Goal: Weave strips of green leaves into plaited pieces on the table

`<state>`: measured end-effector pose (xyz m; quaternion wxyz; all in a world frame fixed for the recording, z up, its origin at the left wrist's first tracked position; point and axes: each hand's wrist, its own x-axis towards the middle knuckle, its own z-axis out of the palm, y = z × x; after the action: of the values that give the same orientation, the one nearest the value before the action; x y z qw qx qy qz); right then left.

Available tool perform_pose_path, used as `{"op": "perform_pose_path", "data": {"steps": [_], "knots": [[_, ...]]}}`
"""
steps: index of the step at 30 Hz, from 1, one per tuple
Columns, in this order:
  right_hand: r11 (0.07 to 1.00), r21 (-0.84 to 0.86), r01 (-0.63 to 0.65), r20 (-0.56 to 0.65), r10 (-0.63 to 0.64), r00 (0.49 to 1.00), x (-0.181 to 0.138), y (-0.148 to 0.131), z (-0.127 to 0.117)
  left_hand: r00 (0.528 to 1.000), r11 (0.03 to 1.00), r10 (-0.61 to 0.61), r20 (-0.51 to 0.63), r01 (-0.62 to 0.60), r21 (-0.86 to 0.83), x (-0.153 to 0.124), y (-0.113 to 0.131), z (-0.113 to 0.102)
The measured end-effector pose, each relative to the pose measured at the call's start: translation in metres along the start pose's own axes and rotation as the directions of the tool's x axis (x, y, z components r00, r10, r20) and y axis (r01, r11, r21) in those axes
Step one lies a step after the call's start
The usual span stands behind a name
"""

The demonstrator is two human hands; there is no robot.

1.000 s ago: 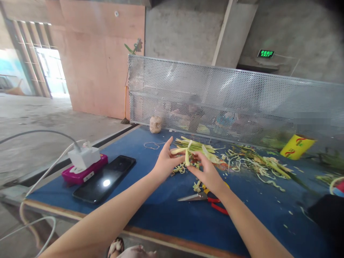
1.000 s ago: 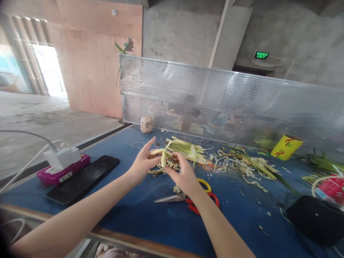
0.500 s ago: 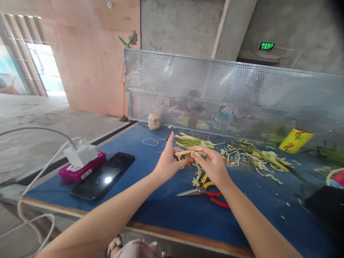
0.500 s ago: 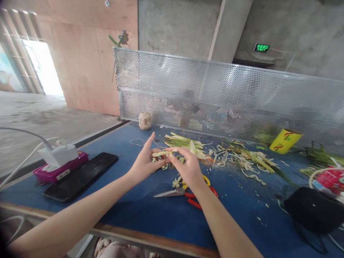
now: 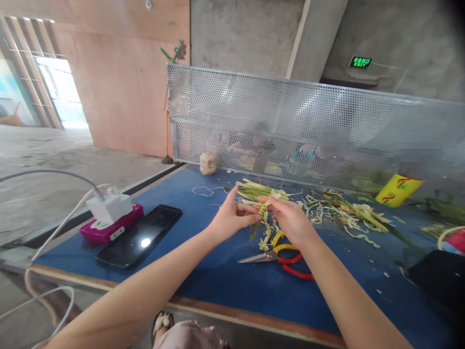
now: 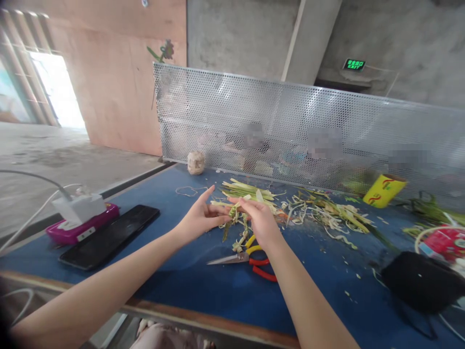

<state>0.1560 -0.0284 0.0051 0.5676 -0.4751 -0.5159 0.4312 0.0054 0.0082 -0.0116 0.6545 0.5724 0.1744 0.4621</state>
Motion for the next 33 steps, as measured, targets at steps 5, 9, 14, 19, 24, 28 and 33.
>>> {"op": "perform_pose_path", "data": {"steps": [5, 9, 14, 19, 24, 28, 33], "knots": [[1.000, -0.019, 0.011, -0.032, -0.012, 0.999, 0.000, -0.001, -0.001, 0.999, 0.998, -0.035, 0.024, 0.037, -0.052, 0.000, 0.001, 0.001], [1.000, 0.007, 0.025, -0.002, -0.025, 1.000, 0.001, -0.001, -0.001, 0.998, 0.997, -0.059, 0.010, 0.060, -0.058, 0.001, 0.000, 0.001], [0.998, -0.054, 0.015, 0.027, -0.013, 1.000, 0.001, -0.001, -0.001, 0.997, 0.998, -0.063, -0.038, 0.063, -0.005, 0.001, 0.004, 0.001], [0.984, -0.162, 0.072, -0.079, -0.086, 0.993, 0.010, 0.000, -0.008, 0.989, 1.000, -0.025, -0.146, 0.022, -0.018, 0.001, 0.011, 0.003], [0.846, -0.525, 0.096, -0.035, -0.134, 0.990, 0.010, 0.008, -0.027, 0.973, 1.000, -0.008, -0.231, 0.001, -0.030, 0.004, 0.012, 0.002], [0.532, -0.811, 0.243, 0.292, 0.008, 0.956, -0.022, 0.010, -0.045, 0.961, 0.999, -0.007, -0.278, -0.005, -0.046, 0.006, 0.012, 0.000], [0.183, -0.943, 0.279, 0.304, 0.129, 0.944, -0.062, 0.006, -0.058, 0.963, 1.000, -0.012, -0.269, 0.006, -0.023, 0.004, 0.016, 0.002]]}}
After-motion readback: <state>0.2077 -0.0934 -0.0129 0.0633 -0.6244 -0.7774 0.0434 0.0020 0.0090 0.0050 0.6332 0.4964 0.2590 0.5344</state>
